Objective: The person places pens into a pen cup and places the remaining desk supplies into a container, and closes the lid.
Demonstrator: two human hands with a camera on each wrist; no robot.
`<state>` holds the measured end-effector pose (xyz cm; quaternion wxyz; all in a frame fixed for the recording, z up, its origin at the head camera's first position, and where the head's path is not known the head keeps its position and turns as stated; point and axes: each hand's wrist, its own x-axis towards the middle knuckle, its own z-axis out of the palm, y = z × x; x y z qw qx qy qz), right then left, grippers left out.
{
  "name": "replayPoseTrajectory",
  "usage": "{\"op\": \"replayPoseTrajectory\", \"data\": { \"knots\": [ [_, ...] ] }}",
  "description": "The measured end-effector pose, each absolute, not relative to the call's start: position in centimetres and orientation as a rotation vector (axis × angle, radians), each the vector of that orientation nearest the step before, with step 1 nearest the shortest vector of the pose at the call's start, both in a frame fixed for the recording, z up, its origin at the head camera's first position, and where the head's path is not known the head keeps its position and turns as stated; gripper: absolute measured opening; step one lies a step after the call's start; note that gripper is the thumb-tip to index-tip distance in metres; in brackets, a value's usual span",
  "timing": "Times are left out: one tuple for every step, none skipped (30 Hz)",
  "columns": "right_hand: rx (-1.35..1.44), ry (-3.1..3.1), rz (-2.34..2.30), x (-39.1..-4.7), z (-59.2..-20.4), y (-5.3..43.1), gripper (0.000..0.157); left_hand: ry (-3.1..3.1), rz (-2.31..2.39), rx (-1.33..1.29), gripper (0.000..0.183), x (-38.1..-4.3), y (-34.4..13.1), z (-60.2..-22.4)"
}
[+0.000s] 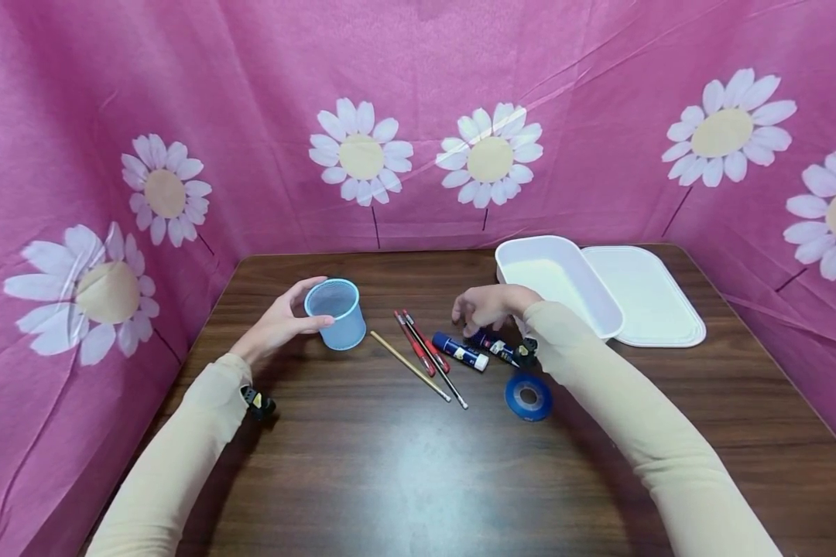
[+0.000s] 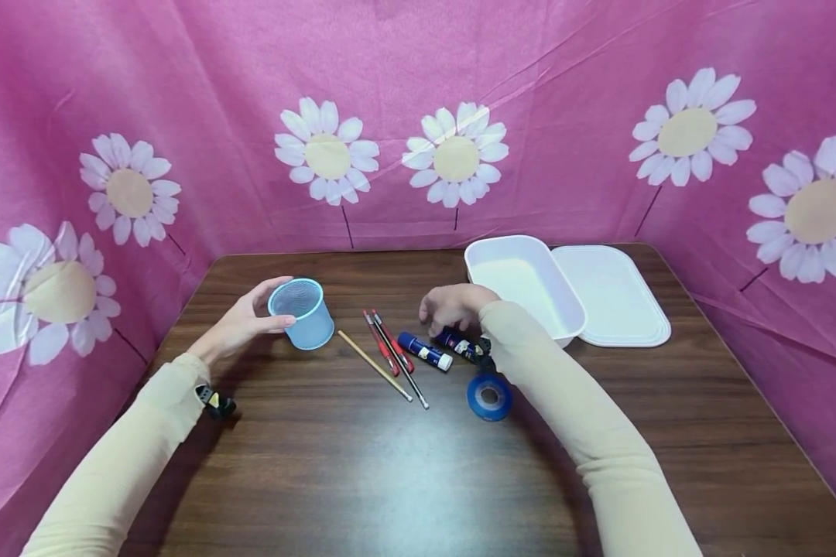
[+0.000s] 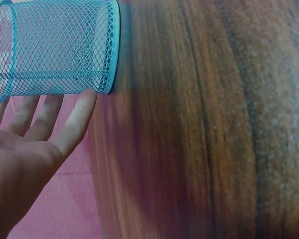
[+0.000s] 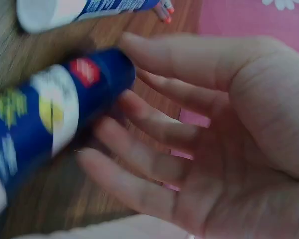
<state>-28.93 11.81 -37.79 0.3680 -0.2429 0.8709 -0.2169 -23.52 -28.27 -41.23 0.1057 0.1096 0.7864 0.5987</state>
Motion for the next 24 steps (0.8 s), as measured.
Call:
{"op": "replayPoseTrajectory", "data": {
  "knots": [
    [-0.659, 2.273, -0.569, -29.0, -37.9, 11.5, 0.038, 2.314, 1.766, 0.322, 0.085, -23.5, -28.3, -41.3],
    [-0.695, 2.311, -0.578, -29.0, -38.0, 11.1, 0.035, 2.312, 1.767, 0.321, 0.084, -23.5, -28.3, -41.3],
    [-0.721, 2.344, -0.590, -29.1, -38.1, 10.6, 0.034, 2.311, 1.769, 0.321, 0.084, -23.6, -28.3, -41.3],
    [-0.736, 2.366, -0.612, -29.1, -38.3, 10.1, 0.033, 2.311, 1.770, 0.321, 0.084, -23.6, -28.3, -41.3],
    [-0.732, 2.375, -0.642, -29.1, -38.5, 9.6, 0.033, 2.310, 1.770, 0.320, 0.084, -23.6, -28.3, -41.4],
    [-0.732, 2.380, -0.667, -29.2, -38.8, 9.0, 0.034, 2.310, 1.771, 0.321, 0.083, -23.6, -28.3, -41.4],
    [-0.723, 2.377, -0.692, -29.2, -39.0, 8.4, 0.036, 2.311, 1.770, 0.321, 0.083, -23.7, -28.3, -41.4],
    [-0.705, 2.365, -0.723, -29.3, -39.3, 7.8, 0.038, 2.310, 1.770, 0.322, 0.083, -23.7, -28.3, -41.4],
    [-0.680, 2.352, -0.753, -29.3, -39.5, 7.3, 0.042, 2.308, 1.770, 0.323, 0.083, -23.7, -28.3, -41.4],
    [-0.656, 2.348, -0.769, -29.3, -39.8, 6.7, 0.045, 2.306, 1.770, 0.324, 0.083, -23.7, -28.3, -41.4],
    [-0.639, 2.353, -0.772, -29.3, -40.1, 6.2, 0.048, 2.301, 1.773, 0.324, 0.084, -23.7, -28.3, -41.5],
    [-0.621, 2.367, -0.767, -29.3, -40.3, 5.8, 0.051, 2.299, 1.774, 0.325, 0.084, -23.8, -28.3, -41.6],
    [-0.592, 2.383, -0.765, -29.2, -40.4, 5.3, 0.053, 2.295, 1.779, 0.328, 0.084, -23.8, -28.3, -41.6],
    [-0.560, 2.399, -0.768, -29.1, -40.6, 4.9, 0.054, 2.292, 1.783, 0.330, 0.084, -23.8, -28.2, -41.7],
    [-0.526, 2.415, -0.772, -29.0, -40.7, 4.6, 0.053, 2.290, 1.788, 0.331, 0.084, -23.8, -28.2, -41.7],
    [-0.494, 2.426, -0.781, -29.0, -40.7, 4.3, 0.053, 2.289, 1.791, 0.334, 0.084, -23.7, -28.2, -41.7],
    [-0.465, 2.424, -0.801, -28.9, -40.7, 4.1, 0.051, 2.289, 1.793, 0.337, 0.084, -23.7, -28.2, -41.7],
    [-0.438, 2.419, -0.826, -28.8, -40.7, 4.0, 0.048, 2.292, 1.794, 0.340, 0.084, -23.7, -28.2, -41.7],
    [-0.415, 2.407, -0.853, -28.8, -40.7, 3.8, 0.046, 2.295, 1.791, 0.340, 0.083, -23.7, -28.2, -41.6],
    [-0.395, 2.390, -0.882, -28.7, -40.7, 3.7, 0.044, 2.300, 1.785, 0.339, 0.083, -23.7, -28.3, -41.6],
    [-0.379, 2.369, -0.908, -28.7, -40.7, 3.7, 0.043, 2.306, 1.777, 0.338, 0.083, -23.6, -28.3, -41.5],
    [-0.363, 2.342, -0.941, -28.8, -40.7, 3.6, 0.042, 2.310, 1.769, 0.339, 0.083, -23.6, -28.4, -41.4],
    [-0.347, 2.311, -0.974, -28.8, -40.7, 3.6, 0.041, 2.319, 1.760, 0.338, 0.083, -23.7, -28.4, -41.3],
    [-0.331, 2.286, -1.002, -28.8, -40.7, 3.5, 0.041, 2.324, 1.754, 0.338, 0.083, -23.7, -28.4, -41.3]
  ]
}}
